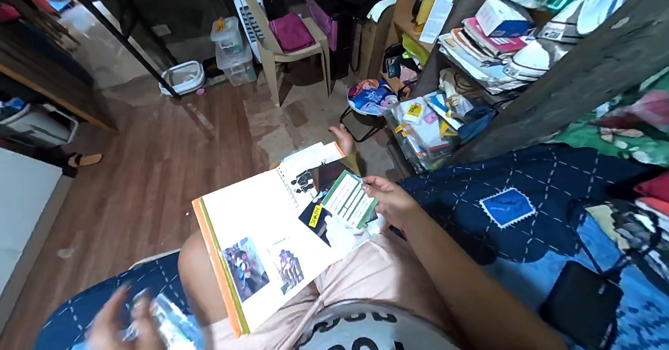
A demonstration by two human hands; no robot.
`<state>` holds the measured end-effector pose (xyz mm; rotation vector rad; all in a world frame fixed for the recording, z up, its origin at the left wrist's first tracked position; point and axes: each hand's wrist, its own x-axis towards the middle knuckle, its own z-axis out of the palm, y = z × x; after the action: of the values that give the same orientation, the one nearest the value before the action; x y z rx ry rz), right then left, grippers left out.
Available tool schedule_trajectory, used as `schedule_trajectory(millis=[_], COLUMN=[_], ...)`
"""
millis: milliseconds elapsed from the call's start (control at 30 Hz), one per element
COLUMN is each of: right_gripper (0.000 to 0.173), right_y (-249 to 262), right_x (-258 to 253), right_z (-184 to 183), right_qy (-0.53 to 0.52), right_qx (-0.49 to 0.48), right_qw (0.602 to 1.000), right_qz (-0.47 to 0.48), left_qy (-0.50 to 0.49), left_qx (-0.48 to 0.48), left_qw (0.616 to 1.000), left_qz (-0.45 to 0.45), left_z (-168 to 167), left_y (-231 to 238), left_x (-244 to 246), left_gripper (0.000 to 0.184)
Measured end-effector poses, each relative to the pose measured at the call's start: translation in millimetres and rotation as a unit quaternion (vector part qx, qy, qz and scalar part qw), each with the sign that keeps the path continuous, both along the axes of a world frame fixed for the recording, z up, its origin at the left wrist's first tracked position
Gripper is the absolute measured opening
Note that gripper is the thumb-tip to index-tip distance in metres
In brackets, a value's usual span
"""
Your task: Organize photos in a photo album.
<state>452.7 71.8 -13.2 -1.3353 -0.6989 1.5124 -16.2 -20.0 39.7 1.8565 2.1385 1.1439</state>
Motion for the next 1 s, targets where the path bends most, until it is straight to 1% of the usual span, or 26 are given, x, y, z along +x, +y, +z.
schedule_trajectory(millis=[33, 67, 100, 133, 167, 200, 233, 300, 367, 433, 533, 600, 700, 767, 800, 833, 867, 900, 933, 967, 1000], right_gripper=[0.021, 0.02, 0.019, 0.019, 0.019, 0.019, 0.021, 0.024, 0.022, 0.02, 0.02, 0.018, 0.019, 0.025, 0.031, 0.038, 0.044, 0.047, 0.05, 0.055, 0.063], right_y=[-0.9, -3.0, -6.1, -10.0, -14.7, -19.5, -23.8, -29.7, -31.5, -28.8, -17.7, -9.1, -0.1, 4.2, 5.7, 6.8, 7.5, 6.4, 3.1, -2.5, -10.5], right_x=[-9.1, -19.1, -29.2, -38.1, -44.6, -48.2, -48.5, -39.7, -26.1, -14.9, -6.7, -9.1, -24.4, -37.2, -41.7, -44.7, -47.7, -51.3, -55.6, -60.6, -65.9], right_z=[4.3, 9.4, 15.1, 20.8, 26.5, 31.7, 35.7, 37.6, 38.0, 38.7, 31.2, 24.4, 11.6, 5.5, 1.8, -2.1, -7.0, -12.3, -17.6, -23.0, -26.9], right_qy=[0.015, 0.029, 0.041, 0.05, 0.057, 0.058, 0.052, 0.031, 0.03, 0.056, 0.062, 0.028, -0.057, -0.16, -0.242, -0.336, -0.421, -0.48, -0.512, -0.528, -0.534], right_qx=[0.002, 0.005, 0.008, 0.011, 0.015, 0.024, 0.037, 0.06, 0.058, 0.055, 0.061, 0.07, 0.094, 0.115, 0.135, 0.157, 0.183, 0.207, 0.225, 0.241, 0.252], right_qw=[1.0, 0.999, 0.999, 0.998, 0.998, 0.997, 0.997, 0.998, 0.997, 0.992, 0.981, 0.983, 0.989, 0.98, 0.961, 0.928, 0.885, 0.847, 0.822, 0.807, 0.799], right_qz=[0.01, 0.019, 0.027, 0.035, 0.038, 0.038, 0.035, 0.004, -0.046, -0.1, -0.174, -0.168, -0.096, -0.038, -0.001, 0.04, 0.072, 0.092, 0.105, 0.11, 0.119], left_qy=[-0.003, 0.0, 0.006, 0.001, -0.011, -0.034, -0.069, -0.156, -0.222, -0.278, -0.341, -0.359, -0.375, -0.383, -0.386, -0.389, -0.389, -0.393, -0.4, -0.409, -0.423], left_qx=[-0.009, -0.024, -0.049, -0.088, -0.116, -0.152, -0.201, -0.29, -0.305, -0.288, -0.26, -0.244, -0.229, -0.224, -0.215, -0.199, -0.172, -0.131, -0.086, -0.044, -0.01], left_qw=[0.997, 0.989, 0.98, 0.969, 0.962, 0.955, 0.944, 0.907, 0.886, 0.879, 0.875, 0.876, 0.875, 0.873, 0.873, 0.876, 0.884, 0.891, 0.898, 0.901, 0.899], left_qz=[-0.076, -0.143, -0.194, -0.231, -0.248, -0.253, -0.252, -0.261, -0.269, -0.259, -0.225, -0.21, -0.203, -0.202, -0.205, -0.204, -0.196, -0.183, -0.164, -0.14, -0.114], left_z=[13.0, 18.3, 16.8, 13.6, 9.5, 7.6, 9.3, 15.4, 13.7, 9.9, 10.9, 13.0, 14.6, 14.9, 14.8, 15.2, 16.5, 18.4, 20.8, 24.0, 27.0], left_y=[11.4, 22.6, 32.5, 40.4, 47.5, 53.7, 59.6, 68.2, 69.6, 66.1, 55.8, 48.9, 40.1, 36.5, 35.0, 33.4, 31.5, 29.7, 28.4, 27.5, 26.5], left_x=[41.0, 81.0, 115.7, 144.7, 167.7, 183.1, 191.4, 190.8, 178.3, 163.6, 143.9, 133.2, 122.1, 118.8, 117.7, 116.1, 113.0, 108.3, 101.7, 93.5, 84.0], left_gripper=[0.047, 0.048, 0.057, 0.071, 0.079, 0.079, 0.07, 0.046, 0.031, 0.024, 0.021, 0.021, 0.021, 0.021, 0.02, 0.02, 0.02, 0.019, 0.017, 0.016, 0.016])
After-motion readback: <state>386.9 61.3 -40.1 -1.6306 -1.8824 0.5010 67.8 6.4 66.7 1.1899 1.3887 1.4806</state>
